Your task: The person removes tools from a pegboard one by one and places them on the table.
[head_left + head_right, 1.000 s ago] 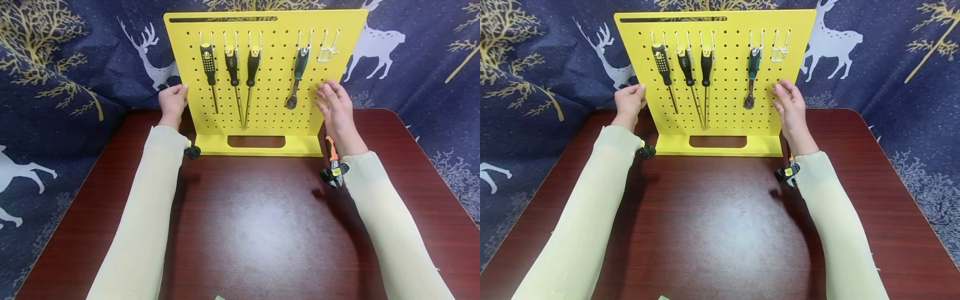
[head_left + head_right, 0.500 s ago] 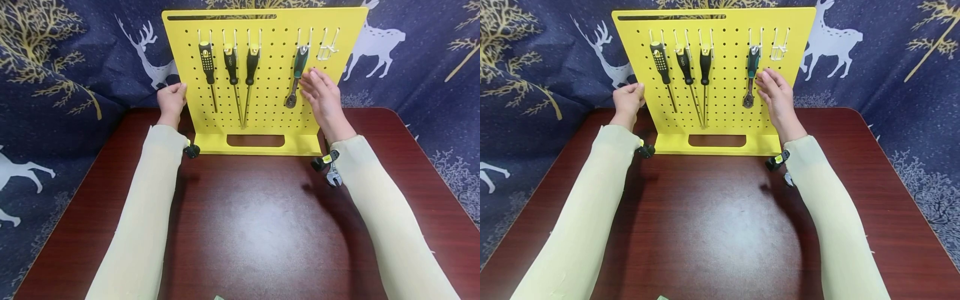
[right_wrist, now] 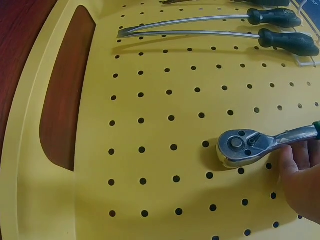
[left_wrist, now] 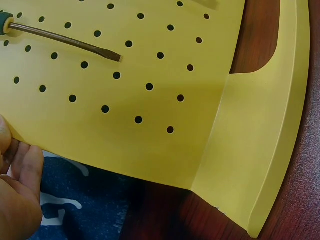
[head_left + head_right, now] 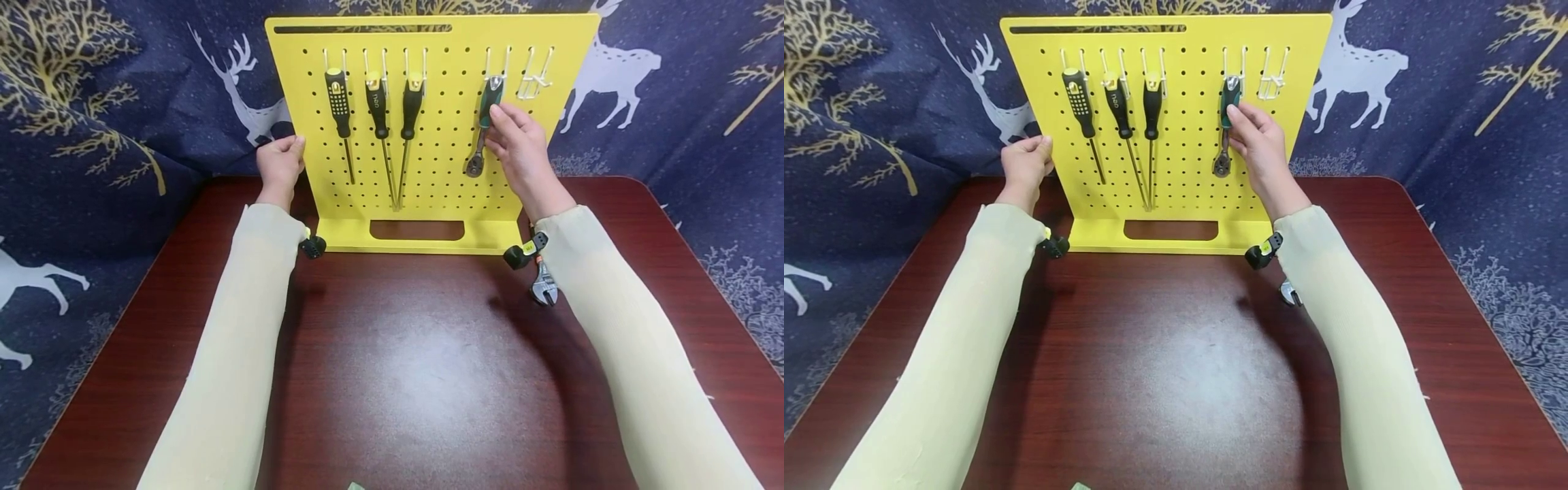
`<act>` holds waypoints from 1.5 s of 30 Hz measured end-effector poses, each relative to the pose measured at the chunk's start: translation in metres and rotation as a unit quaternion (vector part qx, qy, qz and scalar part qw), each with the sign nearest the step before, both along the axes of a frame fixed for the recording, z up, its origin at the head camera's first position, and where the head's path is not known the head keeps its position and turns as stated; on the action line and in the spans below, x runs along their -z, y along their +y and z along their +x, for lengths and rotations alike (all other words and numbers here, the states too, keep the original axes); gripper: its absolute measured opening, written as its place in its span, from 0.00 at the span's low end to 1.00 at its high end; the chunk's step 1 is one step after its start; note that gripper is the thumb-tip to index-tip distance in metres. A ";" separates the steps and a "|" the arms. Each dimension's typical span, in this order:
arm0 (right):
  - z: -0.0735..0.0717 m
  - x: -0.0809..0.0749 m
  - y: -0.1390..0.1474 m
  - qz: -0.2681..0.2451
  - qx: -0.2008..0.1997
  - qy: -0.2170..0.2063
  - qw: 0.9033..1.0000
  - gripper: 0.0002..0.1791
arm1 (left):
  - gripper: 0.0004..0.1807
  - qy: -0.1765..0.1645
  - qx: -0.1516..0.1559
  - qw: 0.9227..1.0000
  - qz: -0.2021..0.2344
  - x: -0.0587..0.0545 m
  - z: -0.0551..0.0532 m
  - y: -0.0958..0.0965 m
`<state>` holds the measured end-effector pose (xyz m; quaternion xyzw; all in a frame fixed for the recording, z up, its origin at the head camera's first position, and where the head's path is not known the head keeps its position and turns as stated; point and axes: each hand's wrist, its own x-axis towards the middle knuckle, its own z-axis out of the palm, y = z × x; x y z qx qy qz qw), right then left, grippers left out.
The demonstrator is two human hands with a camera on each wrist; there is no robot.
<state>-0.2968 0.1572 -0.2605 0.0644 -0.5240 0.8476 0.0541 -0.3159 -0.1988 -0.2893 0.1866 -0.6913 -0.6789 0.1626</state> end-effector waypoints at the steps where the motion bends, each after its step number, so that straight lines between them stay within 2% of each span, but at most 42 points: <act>1: 0.000 -0.001 -0.001 0.000 -0.002 -0.001 1.000 0.06 | 0.16 -0.001 0.001 1.000 0.000 0.000 0.000 0.000; 8: -0.002 -0.003 -0.003 -0.002 -0.025 0.005 1.000 0.05 | 0.16 0.003 0.000 1.000 -0.003 -0.001 0.001 -0.002; 11: -0.002 -0.003 -0.003 0.010 -0.022 0.005 1.000 0.05 | 0.15 0.004 -0.003 1.000 -0.004 -0.001 0.001 -0.002; 13: -0.002 -0.002 -0.003 0.024 -0.009 0.008 1.000 0.05 | 0.13 0.007 -0.002 1.000 -0.001 0.000 0.000 -0.001; 19: 0.000 0.000 -0.009 0.083 0.066 0.028 0.994 0.05 | 0.10 0.011 -0.002 1.000 0.000 0.001 -0.002 0.000; 25: 0.003 0.000 -0.017 0.092 0.109 0.032 0.989 0.04 | 0.07 0.009 -0.004 1.000 -0.002 0.000 -0.001 0.000; 35: 0.012 -0.002 -0.016 0.071 0.106 0.019 0.992 0.10 | 0.16 0.003 -0.004 1.000 -0.006 0.000 -0.001 0.002; 45: 0.023 -0.007 -0.017 0.055 0.101 0.000 0.993 0.08 | 0.15 0.010 -0.003 1.000 -0.009 0.001 0.000 0.001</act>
